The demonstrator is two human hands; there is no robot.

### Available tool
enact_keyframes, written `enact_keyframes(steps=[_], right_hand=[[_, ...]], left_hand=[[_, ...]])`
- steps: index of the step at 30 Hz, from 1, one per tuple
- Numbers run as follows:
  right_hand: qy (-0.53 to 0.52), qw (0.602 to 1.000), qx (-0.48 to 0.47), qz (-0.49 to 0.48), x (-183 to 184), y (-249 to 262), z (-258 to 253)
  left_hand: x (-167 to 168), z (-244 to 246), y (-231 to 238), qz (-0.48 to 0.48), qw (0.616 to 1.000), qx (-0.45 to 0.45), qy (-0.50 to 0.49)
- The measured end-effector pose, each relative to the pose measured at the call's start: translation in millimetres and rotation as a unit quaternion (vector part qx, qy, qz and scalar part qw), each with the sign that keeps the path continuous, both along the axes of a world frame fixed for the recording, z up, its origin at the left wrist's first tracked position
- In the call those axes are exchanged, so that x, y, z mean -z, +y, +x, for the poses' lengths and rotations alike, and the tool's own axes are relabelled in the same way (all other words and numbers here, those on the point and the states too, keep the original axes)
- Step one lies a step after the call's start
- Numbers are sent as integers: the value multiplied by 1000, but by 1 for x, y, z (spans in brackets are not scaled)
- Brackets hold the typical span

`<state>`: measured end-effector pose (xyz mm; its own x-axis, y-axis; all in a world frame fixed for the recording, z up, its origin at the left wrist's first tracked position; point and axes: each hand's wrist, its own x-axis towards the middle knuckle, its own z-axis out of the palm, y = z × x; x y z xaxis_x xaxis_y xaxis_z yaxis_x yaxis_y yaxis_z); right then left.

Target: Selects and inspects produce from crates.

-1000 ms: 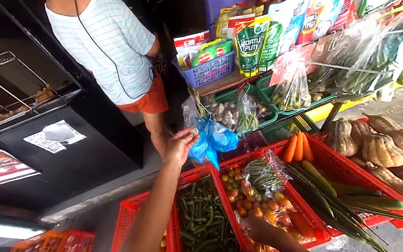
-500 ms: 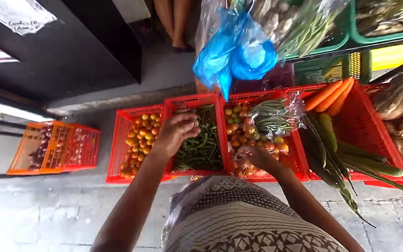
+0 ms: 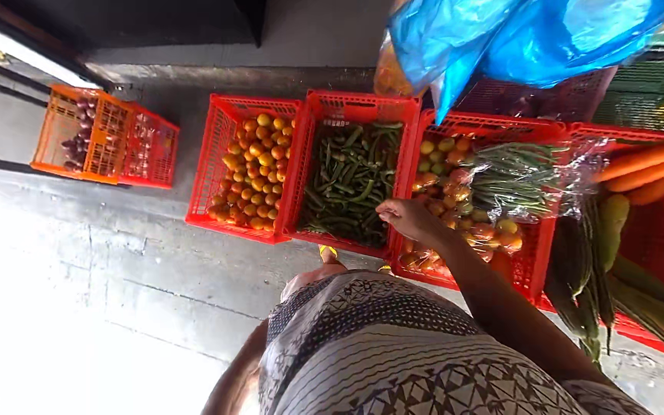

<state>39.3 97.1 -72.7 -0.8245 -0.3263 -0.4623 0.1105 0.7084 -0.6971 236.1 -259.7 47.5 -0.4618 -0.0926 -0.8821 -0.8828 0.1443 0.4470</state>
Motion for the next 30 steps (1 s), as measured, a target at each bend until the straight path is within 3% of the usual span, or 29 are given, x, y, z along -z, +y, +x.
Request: enact_keyframes(steps=[2,4,9,11,15,19,22,24,27,30], right_hand=[[-10,999,-41,-1,14,-19,-6],[-20,997,-73,-1,26,-38,-7],[-88,985,-147,-34,27,-90,7],[-166,952,-237,-102,17,-121,24],[-245,839,-450,-182,16,-163,72],[-281,806,-462,-239,-5,-139,60],[-297,792,-418,-332,-34,-117,53],[-318,749,-413,-411,-60,-105,46],[-304,689,-467,-464,-95,-101,38],[-290,687,-491,-451,-102,-102,37]], left_hand=[[3,21,-26,139,982,-125,-8],[0,48,-48,208,959,-190,-14],[-7,70,-48,397,895,-205,22],[-7,61,-31,387,910,-146,38],[3,60,-22,382,921,-70,36],[6,66,-18,366,926,4,89],[15,83,-22,398,912,0,101],[29,97,-28,396,912,-1,104],[50,112,-28,289,950,68,99],[56,111,-2,127,969,142,160]])
